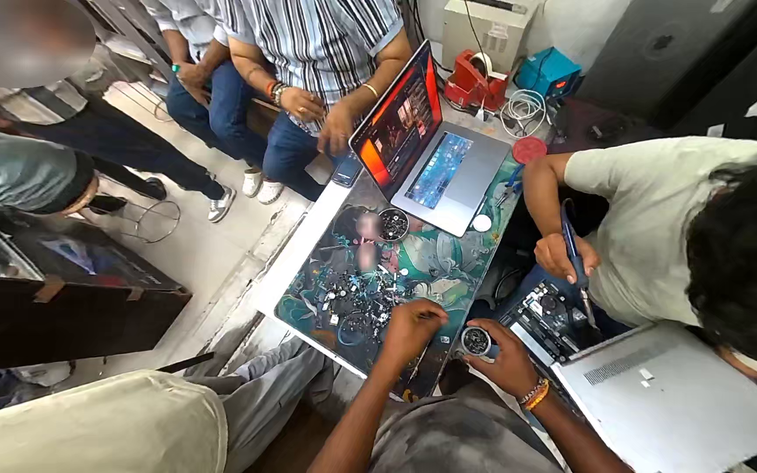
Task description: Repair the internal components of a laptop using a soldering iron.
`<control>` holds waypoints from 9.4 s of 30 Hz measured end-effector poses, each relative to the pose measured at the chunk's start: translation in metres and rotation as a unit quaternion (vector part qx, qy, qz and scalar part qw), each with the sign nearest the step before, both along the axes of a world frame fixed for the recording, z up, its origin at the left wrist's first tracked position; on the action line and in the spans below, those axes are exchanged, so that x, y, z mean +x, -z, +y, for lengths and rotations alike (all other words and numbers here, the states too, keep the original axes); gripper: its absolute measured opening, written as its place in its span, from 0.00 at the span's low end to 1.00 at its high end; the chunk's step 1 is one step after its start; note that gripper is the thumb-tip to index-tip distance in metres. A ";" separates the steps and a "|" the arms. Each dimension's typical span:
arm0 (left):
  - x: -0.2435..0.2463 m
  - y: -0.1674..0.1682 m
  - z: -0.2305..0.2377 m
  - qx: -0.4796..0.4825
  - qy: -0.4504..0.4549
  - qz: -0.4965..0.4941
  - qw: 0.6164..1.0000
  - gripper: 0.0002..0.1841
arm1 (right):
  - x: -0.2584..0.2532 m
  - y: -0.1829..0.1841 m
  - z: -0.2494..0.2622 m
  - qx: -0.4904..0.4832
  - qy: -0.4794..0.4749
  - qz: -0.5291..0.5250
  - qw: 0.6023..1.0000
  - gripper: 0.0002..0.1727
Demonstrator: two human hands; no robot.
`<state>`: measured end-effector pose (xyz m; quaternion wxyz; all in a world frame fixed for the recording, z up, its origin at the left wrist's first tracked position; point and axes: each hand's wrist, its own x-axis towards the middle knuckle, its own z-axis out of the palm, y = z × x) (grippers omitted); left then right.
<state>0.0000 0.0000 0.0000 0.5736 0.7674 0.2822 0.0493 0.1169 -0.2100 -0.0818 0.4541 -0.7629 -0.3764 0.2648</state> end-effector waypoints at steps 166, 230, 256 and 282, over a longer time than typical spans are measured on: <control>-0.078 0.140 0.160 0.271 0.142 0.215 0.928 0.11 | -0.141 -0.003 0.037 -0.055 0.144 -0.024 0.988 0.35; -0.094 0.073 0.113 0.057 0.032 0.120 0.991 0.11 | -0.138 0.003 0.060 -0.032 0.112 -0.019 0.993 0.35; -0.084 0.140 0.116 0.302 0.214 0.299 0.879 0.15 | -0.132 -0.003 0.053 -0.056 0.122 -0.027 0.991 0.35; -0.145 0.136 0.140 -0.035 -0.092 0.160 0.982 0.09 | -0.135 0.001 0.051 -0.057 0.117 -0.028 0.991 0.36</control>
